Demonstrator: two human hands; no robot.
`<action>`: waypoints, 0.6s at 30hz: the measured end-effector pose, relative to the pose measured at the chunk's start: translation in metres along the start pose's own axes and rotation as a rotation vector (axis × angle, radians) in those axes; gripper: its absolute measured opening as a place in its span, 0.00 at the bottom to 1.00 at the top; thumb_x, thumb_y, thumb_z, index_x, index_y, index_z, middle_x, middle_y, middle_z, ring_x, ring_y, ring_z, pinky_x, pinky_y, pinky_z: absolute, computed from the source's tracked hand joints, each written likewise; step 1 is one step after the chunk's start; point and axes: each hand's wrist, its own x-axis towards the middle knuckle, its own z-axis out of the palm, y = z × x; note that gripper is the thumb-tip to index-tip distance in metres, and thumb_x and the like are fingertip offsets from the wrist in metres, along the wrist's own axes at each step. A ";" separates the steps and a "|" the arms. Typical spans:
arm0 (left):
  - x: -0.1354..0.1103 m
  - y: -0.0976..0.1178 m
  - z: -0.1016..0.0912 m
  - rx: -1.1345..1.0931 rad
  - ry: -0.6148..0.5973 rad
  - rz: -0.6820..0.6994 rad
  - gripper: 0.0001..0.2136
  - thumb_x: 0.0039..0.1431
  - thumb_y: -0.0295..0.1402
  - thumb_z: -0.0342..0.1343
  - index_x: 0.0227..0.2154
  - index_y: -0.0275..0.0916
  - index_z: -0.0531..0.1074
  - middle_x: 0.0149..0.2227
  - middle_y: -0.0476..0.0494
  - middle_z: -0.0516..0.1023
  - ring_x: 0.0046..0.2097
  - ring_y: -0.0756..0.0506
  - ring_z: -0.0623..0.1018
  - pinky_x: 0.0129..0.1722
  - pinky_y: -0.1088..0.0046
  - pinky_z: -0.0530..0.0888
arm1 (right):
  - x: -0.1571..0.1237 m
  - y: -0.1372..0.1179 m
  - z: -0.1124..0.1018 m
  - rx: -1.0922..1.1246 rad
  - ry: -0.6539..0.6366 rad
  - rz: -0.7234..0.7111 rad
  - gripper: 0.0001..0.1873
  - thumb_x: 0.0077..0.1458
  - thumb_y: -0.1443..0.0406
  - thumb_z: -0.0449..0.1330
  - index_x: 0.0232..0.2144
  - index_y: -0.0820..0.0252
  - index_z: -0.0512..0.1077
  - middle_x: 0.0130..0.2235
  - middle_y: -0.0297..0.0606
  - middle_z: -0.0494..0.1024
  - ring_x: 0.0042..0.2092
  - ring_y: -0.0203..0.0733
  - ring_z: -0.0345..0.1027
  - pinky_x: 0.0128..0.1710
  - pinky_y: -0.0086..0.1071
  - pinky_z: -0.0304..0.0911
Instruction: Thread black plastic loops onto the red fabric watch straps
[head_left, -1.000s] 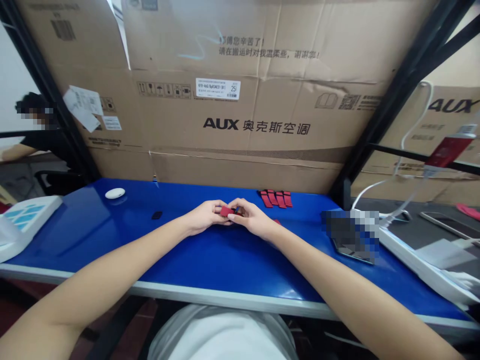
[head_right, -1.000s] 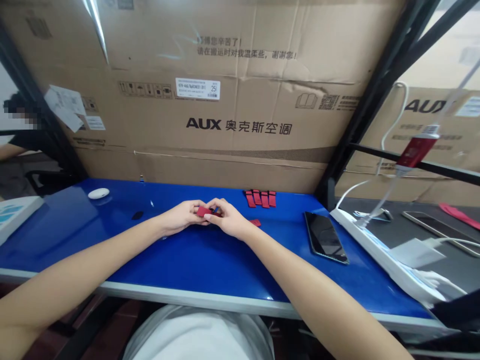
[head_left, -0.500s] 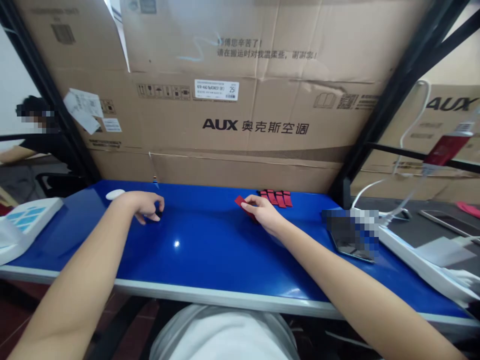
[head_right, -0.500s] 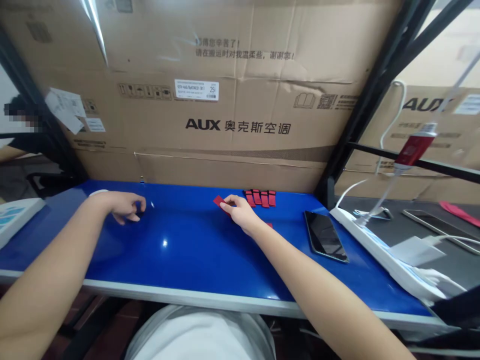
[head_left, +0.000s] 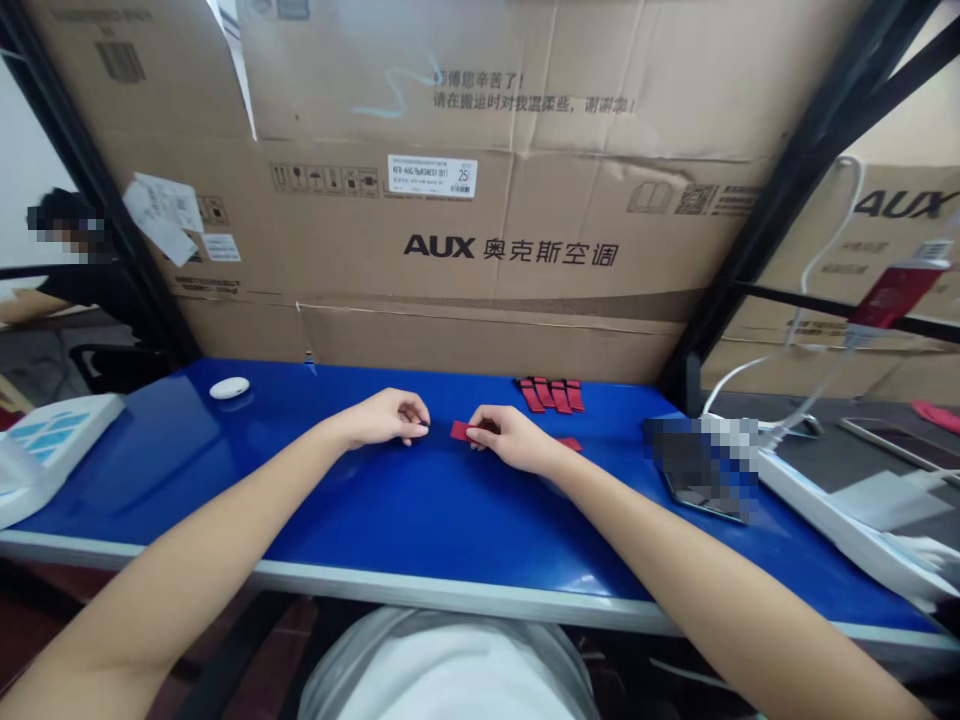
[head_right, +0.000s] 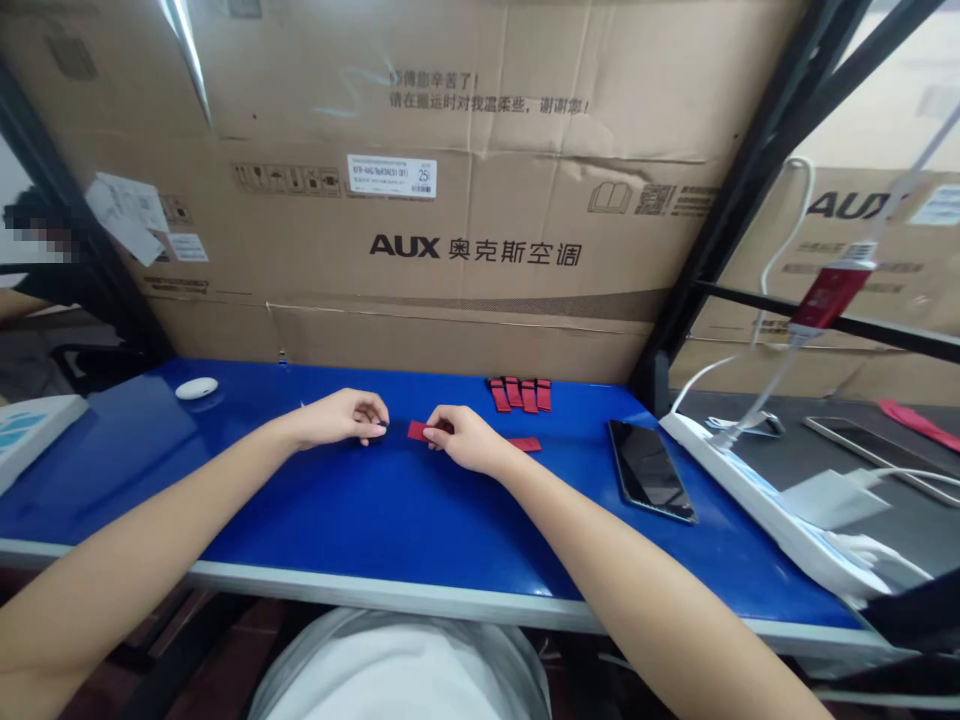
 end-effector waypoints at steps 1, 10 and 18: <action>0.002 0.000 0.007 -0.110 0.026 0.017 0.14 0.44 0.34 0.67 0.31 0.35 0.71 0.28 0.48 0.73 0.29 0.50 0.75 0.34 0.69 0.74 | 0.000 0.000 0.001 0.028 -0.022 0.000 0.08 0.56 0.60 0.56 0.30 0.60 0.68 0.28 0.35 0.75 0.30 0.37 0.68 0.34 0.31 0.63; 0.009 0.001 0.034 -0.516 0.040 0.055 0.15 0.44 0.32 0.69 0.34 0.34 0.72 0.32 0.46 0.74 0.34 0.51 0.76 0.37 0.72 0.73 | -0.003 -0.006 -0.004 0.021 -0.044 -0.074 0.07 0.58 0.63 0.54 0.32 0.60 0.68 0.28 0.34 0.73 0.28 0.34 0.65 0.31 0.29 0.61; 0.008 0.004 0.038 -0.568 -0.012 0.068 0.16 0.43 0.29 0.69 0.35 0.33 0.72 0.31 0.45 0.77 0.33 0.50 0.77 0.36 0.73 0.72 | 0.000 -0.006 -0.007 0.100 -0.023 -0.151 0.09 0.55 0.59 0.57 0.34 0.59 0.68 0.32 0.33 0.70 0.32 0.36 0.61 0.35 0.30 0.58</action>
